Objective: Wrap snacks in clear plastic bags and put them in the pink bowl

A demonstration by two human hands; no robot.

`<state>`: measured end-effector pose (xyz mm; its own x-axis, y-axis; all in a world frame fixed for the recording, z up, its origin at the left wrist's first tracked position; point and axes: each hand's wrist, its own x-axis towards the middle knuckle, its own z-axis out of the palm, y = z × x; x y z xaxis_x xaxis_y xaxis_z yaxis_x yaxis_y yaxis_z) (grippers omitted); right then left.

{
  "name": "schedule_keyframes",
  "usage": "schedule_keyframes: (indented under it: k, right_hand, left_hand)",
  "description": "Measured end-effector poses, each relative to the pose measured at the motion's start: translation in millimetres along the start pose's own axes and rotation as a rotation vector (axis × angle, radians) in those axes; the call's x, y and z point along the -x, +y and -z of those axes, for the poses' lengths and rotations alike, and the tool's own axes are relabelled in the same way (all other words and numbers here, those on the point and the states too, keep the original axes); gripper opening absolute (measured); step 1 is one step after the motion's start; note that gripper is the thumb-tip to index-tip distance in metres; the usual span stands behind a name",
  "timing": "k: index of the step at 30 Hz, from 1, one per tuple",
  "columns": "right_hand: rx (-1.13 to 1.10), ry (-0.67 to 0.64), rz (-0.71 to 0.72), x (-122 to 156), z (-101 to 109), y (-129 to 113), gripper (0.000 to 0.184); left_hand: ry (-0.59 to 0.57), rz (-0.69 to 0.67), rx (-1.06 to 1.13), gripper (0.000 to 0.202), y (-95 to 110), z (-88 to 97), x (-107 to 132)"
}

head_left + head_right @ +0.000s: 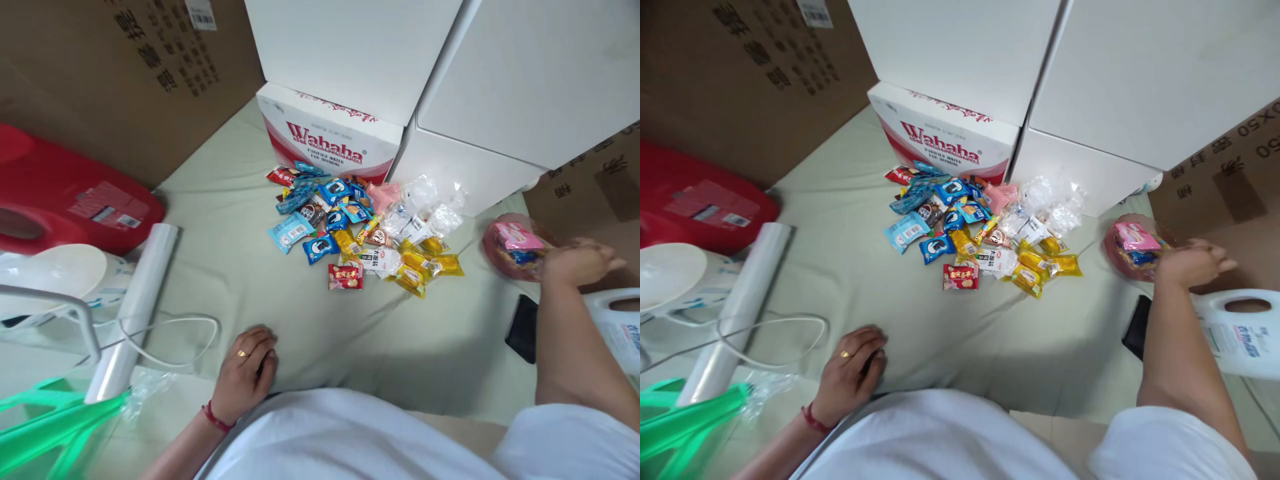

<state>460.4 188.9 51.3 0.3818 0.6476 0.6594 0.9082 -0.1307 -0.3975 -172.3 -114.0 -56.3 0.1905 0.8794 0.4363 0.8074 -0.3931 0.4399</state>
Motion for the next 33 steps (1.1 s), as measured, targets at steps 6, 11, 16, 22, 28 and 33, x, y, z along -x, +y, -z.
schedule_keyframes:
  k: [6, 11, 16, 22, 28, 33]
  right_hand:
    - [-0.095, -0.108, 0.220, 53, -2, -81, 0.029]
    - [-0.089, -0.474, 0.483, 98, -32, -182, 0.032]
    - [0.147, -0.865, 0.618, 123, -61, -257, 0.023]
    - [-0.160, -0.675, 0.367, 128, -31, -258, 0.018]
    - [-0.832, -0.685, 0.173, 231, 51, -249, 0.016]
    - [-0.837, -0.836, 0.277, 307, 71, -258, 0.029]
  left_hand:
    - [0.042, -0.026, 0.050, 0.024, 2, -0.3, 1]
    - [0.067, -0.008, 0.082, 0.023, 5, -1.0, 3]
    - [0.070, 0.072, 0.100, 0.020, 7, -2.1, 6]
    - [0.081, 0.338, 0.423, 0.015, 11, 15.5, 3]
    - [-0.168, 0.864, 1.219, 0.041, 46, 5.2, -54]
    - [-0.343, 0.889, 1.506, 0.049, 73, -35.6, -112]
